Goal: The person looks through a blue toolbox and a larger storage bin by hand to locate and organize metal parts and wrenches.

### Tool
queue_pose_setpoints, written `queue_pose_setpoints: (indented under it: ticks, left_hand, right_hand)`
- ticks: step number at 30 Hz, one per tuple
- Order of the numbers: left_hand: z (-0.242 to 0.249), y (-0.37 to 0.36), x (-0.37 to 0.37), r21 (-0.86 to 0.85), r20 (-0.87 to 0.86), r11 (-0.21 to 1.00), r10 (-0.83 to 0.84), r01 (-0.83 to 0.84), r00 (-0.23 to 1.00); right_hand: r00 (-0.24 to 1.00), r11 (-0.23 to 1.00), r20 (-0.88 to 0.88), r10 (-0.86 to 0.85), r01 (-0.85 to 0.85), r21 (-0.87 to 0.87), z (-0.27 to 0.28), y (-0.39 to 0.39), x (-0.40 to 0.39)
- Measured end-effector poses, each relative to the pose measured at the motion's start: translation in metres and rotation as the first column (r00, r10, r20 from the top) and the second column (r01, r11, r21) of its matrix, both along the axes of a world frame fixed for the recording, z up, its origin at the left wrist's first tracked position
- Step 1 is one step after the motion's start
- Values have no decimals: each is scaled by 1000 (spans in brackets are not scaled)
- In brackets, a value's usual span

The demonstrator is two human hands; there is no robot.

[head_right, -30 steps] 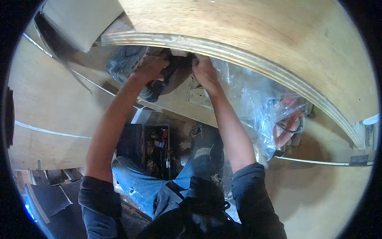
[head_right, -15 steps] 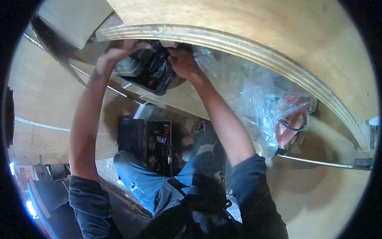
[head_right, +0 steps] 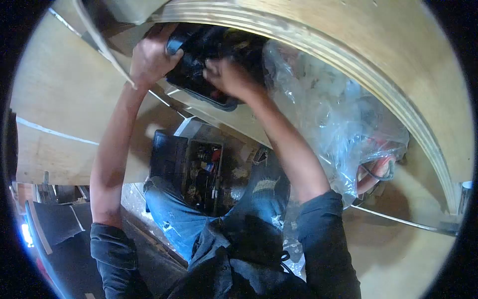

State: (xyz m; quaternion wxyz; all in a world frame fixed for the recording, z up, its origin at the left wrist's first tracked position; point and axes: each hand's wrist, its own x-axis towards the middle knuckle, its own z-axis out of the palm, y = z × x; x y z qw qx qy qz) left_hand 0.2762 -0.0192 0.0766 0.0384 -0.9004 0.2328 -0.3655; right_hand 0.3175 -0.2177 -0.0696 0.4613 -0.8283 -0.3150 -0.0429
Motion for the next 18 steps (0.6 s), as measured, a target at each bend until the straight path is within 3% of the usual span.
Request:
queue_pose_setpoints:
  ticks: [1,3,6,12,15,18]
  left_hand:
    - [-2,4,4,-7,31,999,44,-44,999]
    - [-6,19,9,-22,163,998,-47,52,985]
    - [-14,39,19,-79,197,981,-159,177,967]
    - [25,48,-21,-226,-78,973,-68,48,995]
    - [28,58,-28,-124,-33,992,-27,22,999]
    - [30,60,-34,-180,-51,983,-41,32,998]
  right_hand:
    - [1000,994,24,-13,16,-113,-27,2,-15]
    - [997,878,70,-18,50,-476,-24,-4,-58]
    - [974,919,209,-91,163,-359,-38,-10,-82]
    - [954,959,286,-87,158,-236,-44,-15,-103]
    - [962,955,259,-90,157,-251,-47,-16,-109]
    - [961,951,262,-84,156,-267,-43,-17,-116]
